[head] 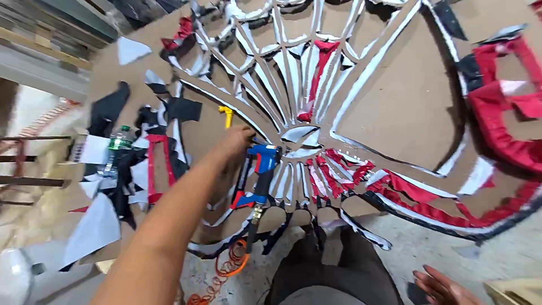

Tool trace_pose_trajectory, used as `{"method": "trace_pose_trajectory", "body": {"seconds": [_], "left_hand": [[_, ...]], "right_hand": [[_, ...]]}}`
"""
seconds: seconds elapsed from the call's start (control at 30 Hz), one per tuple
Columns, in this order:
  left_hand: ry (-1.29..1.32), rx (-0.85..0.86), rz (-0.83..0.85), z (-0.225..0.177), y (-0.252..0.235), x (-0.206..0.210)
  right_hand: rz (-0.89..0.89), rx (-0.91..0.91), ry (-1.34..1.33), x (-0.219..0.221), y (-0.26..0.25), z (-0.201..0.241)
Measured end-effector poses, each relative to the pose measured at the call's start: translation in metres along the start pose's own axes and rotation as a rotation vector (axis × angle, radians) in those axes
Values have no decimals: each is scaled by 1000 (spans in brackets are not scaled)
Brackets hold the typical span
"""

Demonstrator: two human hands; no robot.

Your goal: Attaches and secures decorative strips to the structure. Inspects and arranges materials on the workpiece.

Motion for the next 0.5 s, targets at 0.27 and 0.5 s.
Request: {"method": "trace_pose_trajectory", "body": {"seconds": [0.27, 0.5], "left_hand": [[-263, -125, -68, -3, 25, -61], [592, -482, -261, -142, 156, -20]], "right_hand": [[-139, -142, 419, -2, 18, 81], [73, -395, 537, 111, -45, 155]]}}
Point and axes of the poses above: each hand's wrist, its own y-axis away from the middle knuckle, its own x-axis out of the palm, z = x × y, the point moved 8 cm from there along -y, towards the middle knuckle, and after that the axes turned 11 degrees about y, right-handed, at the moved point
